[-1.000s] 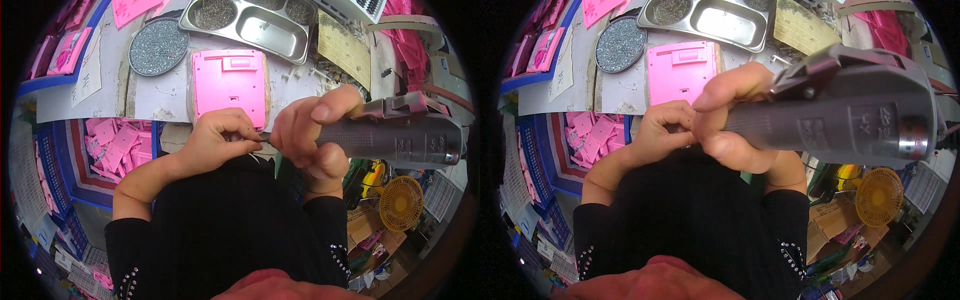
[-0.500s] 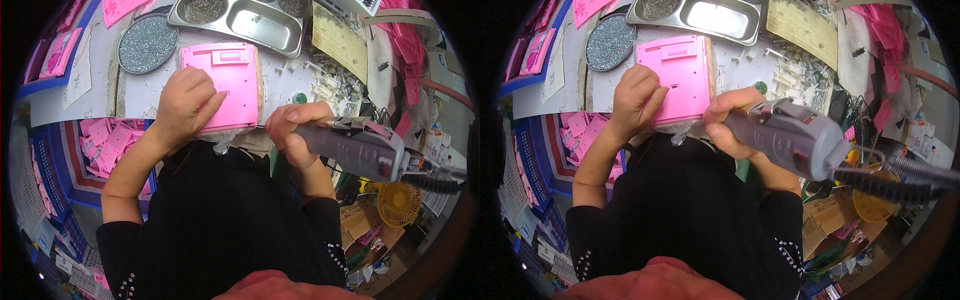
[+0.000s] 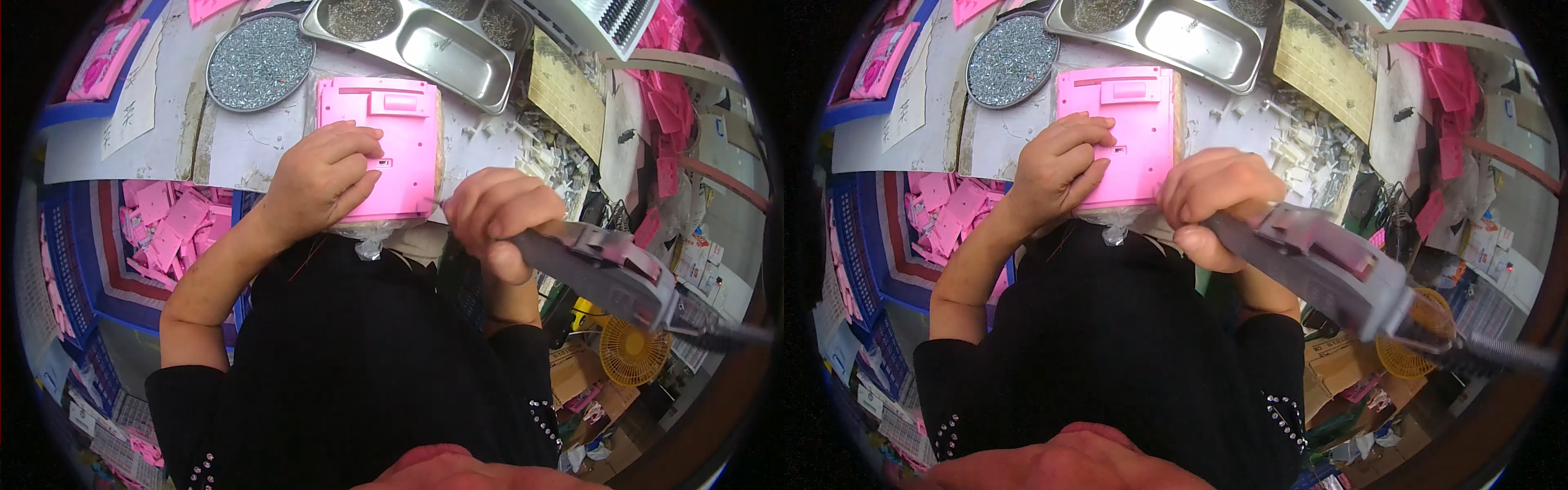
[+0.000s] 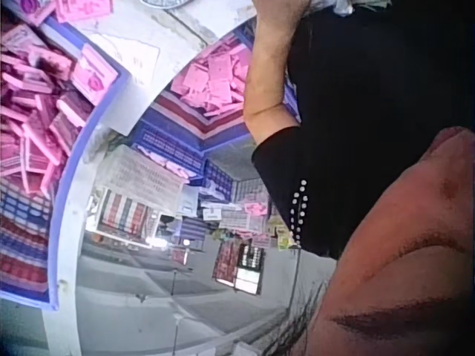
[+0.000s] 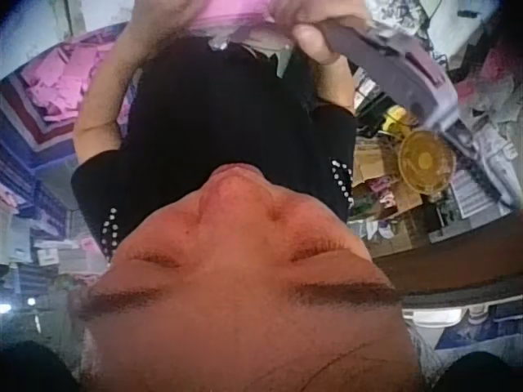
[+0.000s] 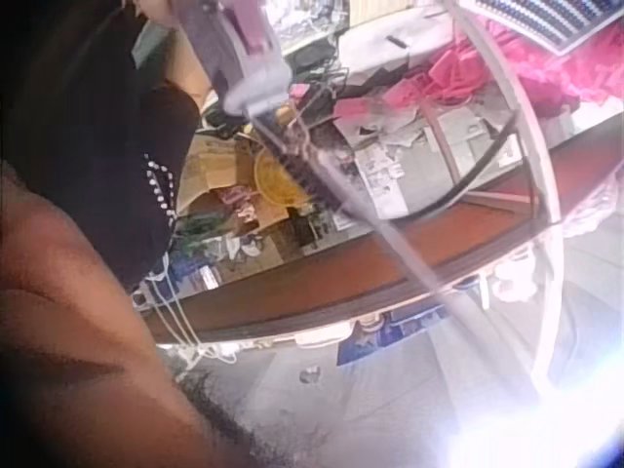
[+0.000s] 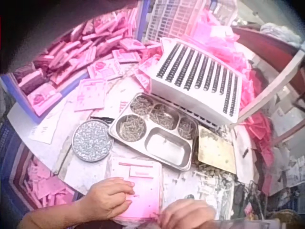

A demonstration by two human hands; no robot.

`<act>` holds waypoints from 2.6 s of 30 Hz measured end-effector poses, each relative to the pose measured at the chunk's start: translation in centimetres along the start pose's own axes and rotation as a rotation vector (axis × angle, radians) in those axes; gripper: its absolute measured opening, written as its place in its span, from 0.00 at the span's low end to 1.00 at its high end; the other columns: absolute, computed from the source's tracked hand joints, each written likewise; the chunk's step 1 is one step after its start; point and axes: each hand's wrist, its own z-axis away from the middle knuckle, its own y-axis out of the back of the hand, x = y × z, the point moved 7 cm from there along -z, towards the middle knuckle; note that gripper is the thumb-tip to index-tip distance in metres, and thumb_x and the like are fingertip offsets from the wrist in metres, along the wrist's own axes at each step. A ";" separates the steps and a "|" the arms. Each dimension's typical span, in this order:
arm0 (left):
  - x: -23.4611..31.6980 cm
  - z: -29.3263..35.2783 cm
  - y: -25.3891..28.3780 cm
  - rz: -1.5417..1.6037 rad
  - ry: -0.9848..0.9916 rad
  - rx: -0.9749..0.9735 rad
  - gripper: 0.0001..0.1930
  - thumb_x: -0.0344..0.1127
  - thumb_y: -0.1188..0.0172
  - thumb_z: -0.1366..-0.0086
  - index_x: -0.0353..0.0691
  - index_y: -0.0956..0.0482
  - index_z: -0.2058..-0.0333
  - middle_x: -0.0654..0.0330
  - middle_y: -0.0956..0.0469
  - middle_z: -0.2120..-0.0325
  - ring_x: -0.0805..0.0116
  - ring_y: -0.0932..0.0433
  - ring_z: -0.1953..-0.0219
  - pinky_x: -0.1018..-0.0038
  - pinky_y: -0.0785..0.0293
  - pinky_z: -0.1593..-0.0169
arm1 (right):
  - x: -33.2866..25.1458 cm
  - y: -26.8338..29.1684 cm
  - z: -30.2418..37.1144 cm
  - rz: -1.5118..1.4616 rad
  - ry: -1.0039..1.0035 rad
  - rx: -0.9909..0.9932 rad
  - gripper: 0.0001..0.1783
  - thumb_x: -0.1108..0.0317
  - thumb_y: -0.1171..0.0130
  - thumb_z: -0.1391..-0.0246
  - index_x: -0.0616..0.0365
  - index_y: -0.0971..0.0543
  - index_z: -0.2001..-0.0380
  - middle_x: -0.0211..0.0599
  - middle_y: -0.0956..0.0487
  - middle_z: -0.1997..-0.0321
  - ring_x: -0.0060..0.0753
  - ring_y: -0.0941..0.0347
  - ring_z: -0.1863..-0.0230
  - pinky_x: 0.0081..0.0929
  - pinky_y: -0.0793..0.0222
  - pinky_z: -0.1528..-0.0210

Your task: Assemble internal components of a toy device using a soldering iron and an electric screwdriver.

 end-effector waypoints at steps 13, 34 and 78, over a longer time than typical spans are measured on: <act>-0.5 0.4 0.0 0.016 0.045 -0.015 0.09 0.25 0.32 0.43 0.34 0.26 0.76 0.55 0.18 0.59 0.53 0.16 0.49 0.55 0.21 0.43 | 2.6 0.4 -2.7 -0.033 0.002 -0.075 0.12 0.69 0.32 0.43 0.57 0.28 0.70 0.33 0.27 0.86 0.31 0.32 0.87 0.34 0.28 0.78; -0.6 0.1 -0.4 0.044 0.055 -0.047 0.07 0.27 0.33 0.42 0.36 0.24 0.74 0.56 0.18 0.57 0.55 0.18 0.48 0.56 0.23 0.40 | 8.4 4.9 -7.8 0.164 -0.036 0.030 0.11 0.69 0.37 0.39 0.57 0.31 0.67 0.33 0.30 0.83 0.26 0.35 0.85 0.32 0.32 0.78; -12.2 1.3 9.5 -0.576 0.415 0.149 0.05 0.37 0.30 0.40 0.46 0.14 0.67 0.69 0.19 0.61 0.65 0.26 0.49 0.57 0.45 0.38 | 10.7 -2.9 -12.1 -0.072 -0.007 0.035 0.13 0.72 0.41 0.38 0.60 0.31 0.53 0.35 0.29 0.82 0.24 0.35 0.85 0.27 0.32 0.79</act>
